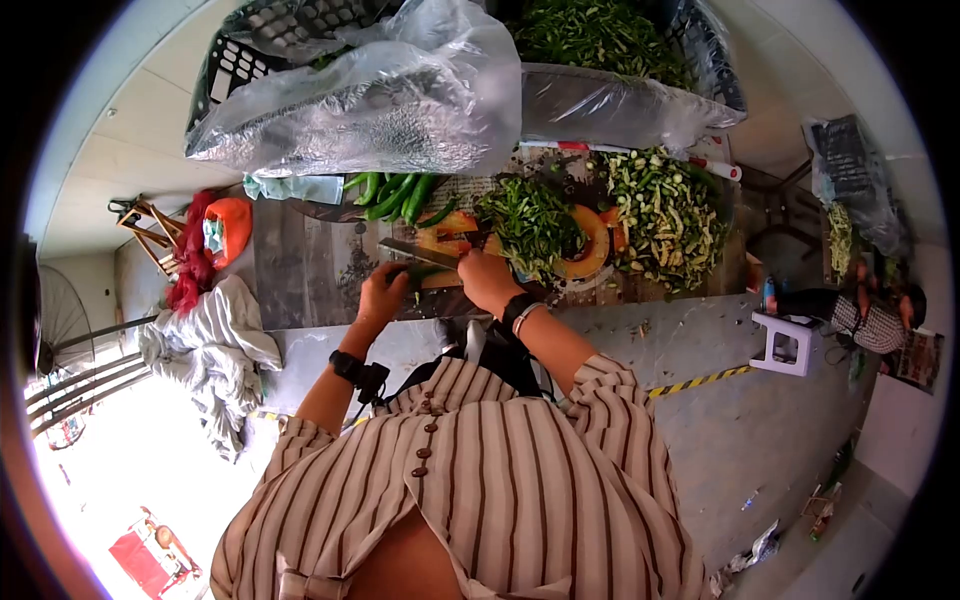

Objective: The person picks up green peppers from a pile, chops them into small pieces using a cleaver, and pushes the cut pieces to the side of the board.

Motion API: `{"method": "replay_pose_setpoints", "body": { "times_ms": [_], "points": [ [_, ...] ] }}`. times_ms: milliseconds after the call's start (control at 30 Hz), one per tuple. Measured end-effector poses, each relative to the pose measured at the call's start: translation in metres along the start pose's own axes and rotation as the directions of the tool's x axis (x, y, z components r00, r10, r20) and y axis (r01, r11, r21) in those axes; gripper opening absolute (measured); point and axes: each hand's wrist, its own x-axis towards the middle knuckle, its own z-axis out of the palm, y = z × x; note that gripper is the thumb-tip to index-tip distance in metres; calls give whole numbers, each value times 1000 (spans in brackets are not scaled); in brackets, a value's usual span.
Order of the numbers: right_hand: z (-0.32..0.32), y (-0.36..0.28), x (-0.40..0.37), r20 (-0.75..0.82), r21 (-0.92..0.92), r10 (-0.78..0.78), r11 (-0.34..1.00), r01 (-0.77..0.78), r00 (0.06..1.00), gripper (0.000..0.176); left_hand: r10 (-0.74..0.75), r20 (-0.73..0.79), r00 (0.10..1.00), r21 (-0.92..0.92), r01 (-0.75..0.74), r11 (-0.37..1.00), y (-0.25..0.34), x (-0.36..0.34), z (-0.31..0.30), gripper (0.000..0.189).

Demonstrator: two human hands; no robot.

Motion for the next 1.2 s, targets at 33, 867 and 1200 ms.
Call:
{"method": "replay_pose_setpoints", "body": {
  "times_ms": [33,867,1200],
  "points": [
    [-1,4,-2,-5,-8,-3,1000,3,1000,10,-2,-16,1000,-7,2,1000,0,1,-5,20],
    [-29,59,-152,-154,775,760,489,-400,631,37,459,312,832,312,-546,777,60,33,72,34],
    [-18,89,-195,-170,816,858,399,-419,485,30,280,362,889,190,-364,912,68,55,107,22]
  ]
}}
